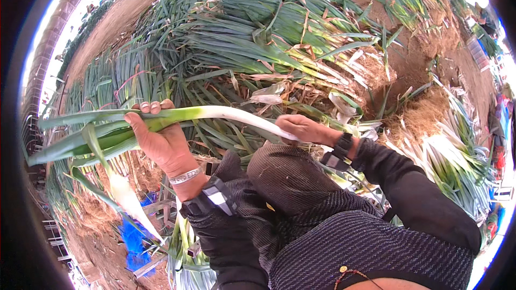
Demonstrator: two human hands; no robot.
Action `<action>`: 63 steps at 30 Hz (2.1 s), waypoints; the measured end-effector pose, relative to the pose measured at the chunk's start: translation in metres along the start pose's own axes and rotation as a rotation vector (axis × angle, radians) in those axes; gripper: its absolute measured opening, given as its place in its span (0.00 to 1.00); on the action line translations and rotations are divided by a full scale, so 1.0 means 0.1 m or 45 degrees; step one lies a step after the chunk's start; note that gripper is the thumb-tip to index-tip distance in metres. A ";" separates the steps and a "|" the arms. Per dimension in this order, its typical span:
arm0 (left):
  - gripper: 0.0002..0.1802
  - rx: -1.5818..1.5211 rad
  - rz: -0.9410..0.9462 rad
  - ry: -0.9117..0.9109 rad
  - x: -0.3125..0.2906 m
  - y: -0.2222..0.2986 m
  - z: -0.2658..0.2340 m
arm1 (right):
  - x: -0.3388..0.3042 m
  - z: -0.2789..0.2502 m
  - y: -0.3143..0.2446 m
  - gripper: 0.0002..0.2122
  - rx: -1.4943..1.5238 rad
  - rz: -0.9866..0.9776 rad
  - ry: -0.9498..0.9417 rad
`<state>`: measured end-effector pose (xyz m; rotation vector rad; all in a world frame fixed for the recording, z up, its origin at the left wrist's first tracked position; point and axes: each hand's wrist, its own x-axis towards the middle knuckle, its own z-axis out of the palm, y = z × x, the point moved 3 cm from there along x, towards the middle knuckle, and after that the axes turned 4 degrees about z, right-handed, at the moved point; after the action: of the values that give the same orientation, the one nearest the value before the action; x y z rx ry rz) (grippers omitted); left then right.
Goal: Cleaning and organizing harvested leeks by stripping outer leaves and placing them on a metal stand.
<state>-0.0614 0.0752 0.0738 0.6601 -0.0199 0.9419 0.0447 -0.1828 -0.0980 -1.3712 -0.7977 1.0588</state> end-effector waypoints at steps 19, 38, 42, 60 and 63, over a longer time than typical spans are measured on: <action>0.13 0.081 0.147 0.080 0.12 0.15 -0.21 | -0.39 -0.30 -0.12 0.14 -0.966 -0.132 0.053; 0.17 0.517 0.085 0.349 0.11 0.06 -0.13 | -0.53 -0.24 -0.49 0.05 -0.309 -0.108 0.697; 0.34 0.845 0.296 0.342 0.08 0.03 -0.10 | -0.55 -0.25 -0.56 0.06 0.036 -0.067 0.436; 0.44 1.402 0.248 0.593 0.20 0.08 -0.38 | -0.59 0.08 -0.54 0.11 -0.647 -0.440 0.108; 0.46 1.520 0.327 0.566 0.23 0.07 -0.43 | -0.60 0.14 -0.48 0.11 -0.646 -0.415 0.189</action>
<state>-0.0641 0.1178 0.0500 1.5415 0.9332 1.3017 0.0162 -0.2283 -0.0417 -1.6454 -1.1833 0.5081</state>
